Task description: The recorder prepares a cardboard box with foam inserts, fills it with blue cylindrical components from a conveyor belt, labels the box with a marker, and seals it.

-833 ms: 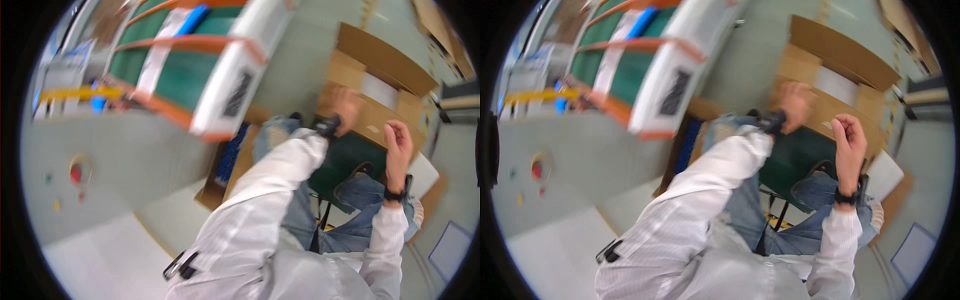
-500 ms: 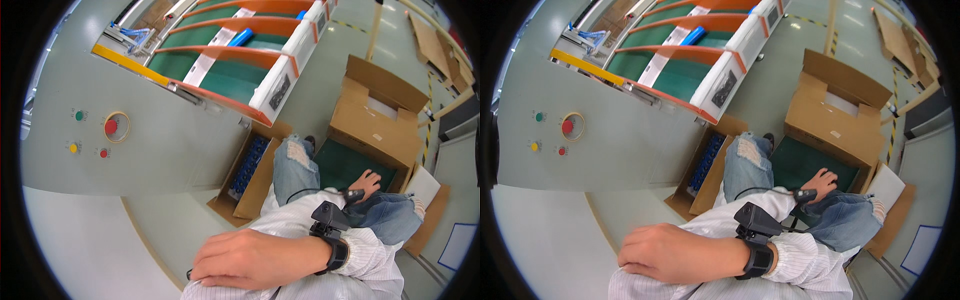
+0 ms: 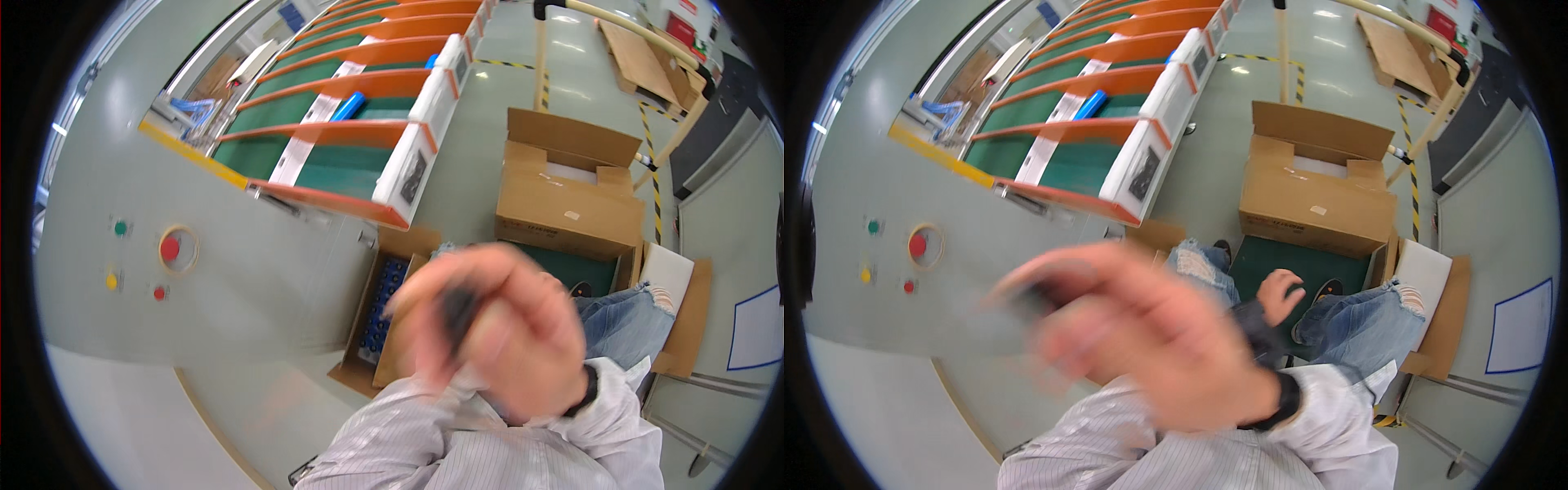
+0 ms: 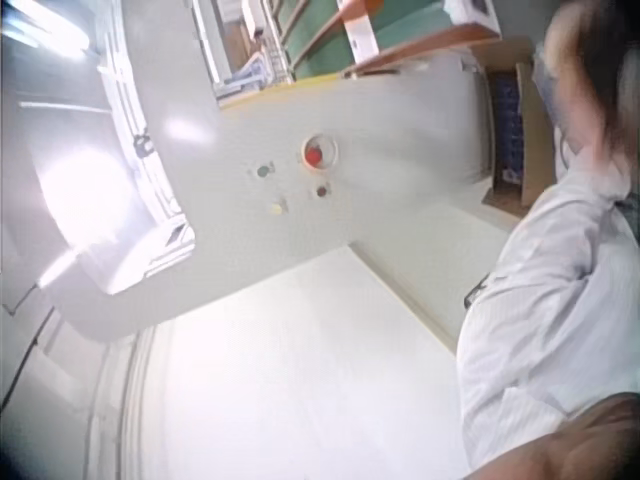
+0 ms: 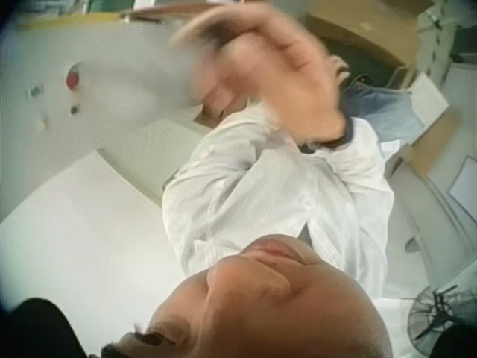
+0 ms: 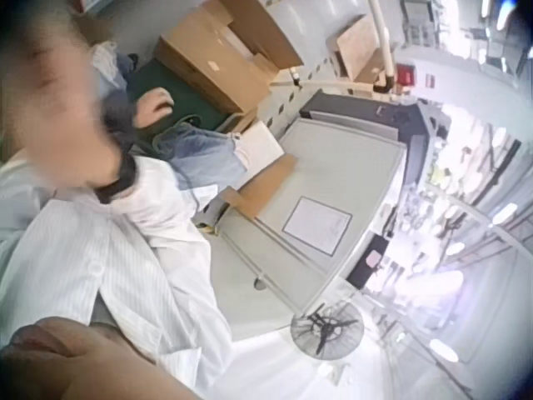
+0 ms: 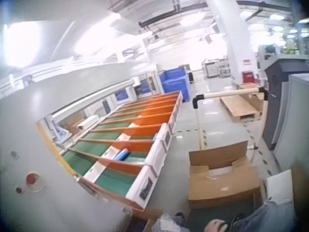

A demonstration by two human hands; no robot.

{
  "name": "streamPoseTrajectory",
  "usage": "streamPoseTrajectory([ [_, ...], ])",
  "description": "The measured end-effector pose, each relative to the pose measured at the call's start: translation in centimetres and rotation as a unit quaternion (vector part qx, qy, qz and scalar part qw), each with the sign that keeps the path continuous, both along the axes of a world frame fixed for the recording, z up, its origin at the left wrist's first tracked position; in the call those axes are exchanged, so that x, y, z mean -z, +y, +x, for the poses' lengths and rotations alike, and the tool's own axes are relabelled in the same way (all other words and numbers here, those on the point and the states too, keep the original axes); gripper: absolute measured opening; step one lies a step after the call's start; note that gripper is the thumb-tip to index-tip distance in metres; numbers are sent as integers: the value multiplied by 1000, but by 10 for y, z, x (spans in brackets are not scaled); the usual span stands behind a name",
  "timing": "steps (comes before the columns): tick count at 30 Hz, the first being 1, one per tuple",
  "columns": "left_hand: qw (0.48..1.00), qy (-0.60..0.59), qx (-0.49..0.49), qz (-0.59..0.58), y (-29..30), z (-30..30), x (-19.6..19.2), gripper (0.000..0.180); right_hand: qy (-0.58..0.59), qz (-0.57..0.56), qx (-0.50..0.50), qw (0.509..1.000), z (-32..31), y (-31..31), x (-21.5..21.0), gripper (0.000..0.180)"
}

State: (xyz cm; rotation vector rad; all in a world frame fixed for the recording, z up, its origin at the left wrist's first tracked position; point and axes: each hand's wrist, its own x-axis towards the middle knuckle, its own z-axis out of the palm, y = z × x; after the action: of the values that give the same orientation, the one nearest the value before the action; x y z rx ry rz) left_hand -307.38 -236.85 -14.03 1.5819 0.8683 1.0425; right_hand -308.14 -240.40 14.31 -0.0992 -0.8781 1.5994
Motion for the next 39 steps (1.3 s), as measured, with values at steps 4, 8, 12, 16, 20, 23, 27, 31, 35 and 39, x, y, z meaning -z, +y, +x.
streamPoseTrajectory([
  [4,974,-104,87,-180,26,-18,5,49,-366,-162,319,859,72,20,132,27],
  [8,875,-258,185,-365,35,1,-12,42,-580,-165,375,704,109,-2,222,24],
  [12,868,-244,136,-411,34,33,10,42,-651,-165,417,612,117,3,266,23],
  [16,871,-265,-24,-414,72,37,32,24,-635,-269,315,653,122,15,275,41],
  [20,984,84,-4,-158,131,51,68,34,-516,-298,413,688,178,14,313,27],
  [23,954,233,73,176,160,84,82,45,-393,-302,449,743,212,28,335,27],
  [27,909,386,124,96,190,123,94,63,-354,-308,457,755,233,48,364,38],
  [31,913,381,120,82,210,133,124,75,-448,-276,488,697,239,68,383,28],
  [35,925,362,115,6,224,147,135,75,-474,-294,518,649,249,88,397,20],
  [39,936,335,105,27,239,142,151,72,-482,-317,529,622,254,99,419,17],
])
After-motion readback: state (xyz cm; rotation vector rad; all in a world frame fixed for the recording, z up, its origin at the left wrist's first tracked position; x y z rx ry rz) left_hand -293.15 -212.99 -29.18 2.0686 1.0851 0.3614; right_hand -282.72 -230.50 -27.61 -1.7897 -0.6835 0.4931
